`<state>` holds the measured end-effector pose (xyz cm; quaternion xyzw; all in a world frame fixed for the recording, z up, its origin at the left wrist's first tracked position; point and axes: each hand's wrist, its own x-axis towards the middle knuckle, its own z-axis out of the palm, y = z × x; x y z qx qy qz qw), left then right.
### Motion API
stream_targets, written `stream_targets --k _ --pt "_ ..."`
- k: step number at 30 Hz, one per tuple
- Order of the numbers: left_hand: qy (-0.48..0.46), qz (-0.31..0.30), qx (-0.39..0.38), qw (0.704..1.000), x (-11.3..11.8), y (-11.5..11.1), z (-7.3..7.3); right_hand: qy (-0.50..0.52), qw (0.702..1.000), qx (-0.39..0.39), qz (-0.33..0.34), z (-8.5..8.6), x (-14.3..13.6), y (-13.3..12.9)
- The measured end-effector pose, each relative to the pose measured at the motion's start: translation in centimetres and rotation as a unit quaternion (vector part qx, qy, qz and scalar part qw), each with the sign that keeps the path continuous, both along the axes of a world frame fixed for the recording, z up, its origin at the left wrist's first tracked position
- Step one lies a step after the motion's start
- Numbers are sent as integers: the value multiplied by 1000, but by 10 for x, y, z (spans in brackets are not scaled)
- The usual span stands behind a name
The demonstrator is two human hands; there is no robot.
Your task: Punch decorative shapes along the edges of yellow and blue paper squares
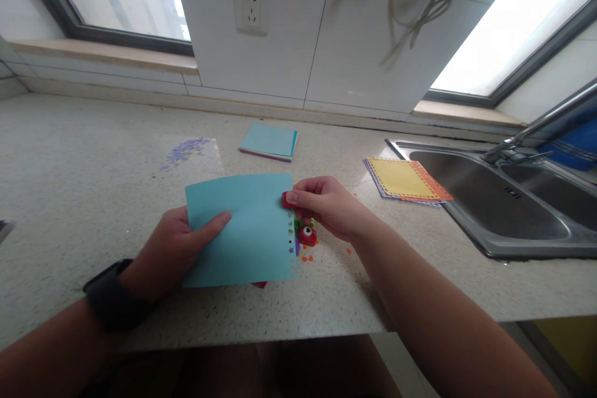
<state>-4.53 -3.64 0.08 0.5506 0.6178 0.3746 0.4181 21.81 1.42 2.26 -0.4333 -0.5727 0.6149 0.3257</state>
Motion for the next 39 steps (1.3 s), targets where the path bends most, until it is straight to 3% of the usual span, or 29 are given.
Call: stream_targets --k 39 --pt "-26 1 -11 1000 1 -1 1 18 1000 -6 -20 -2 -7 -2"
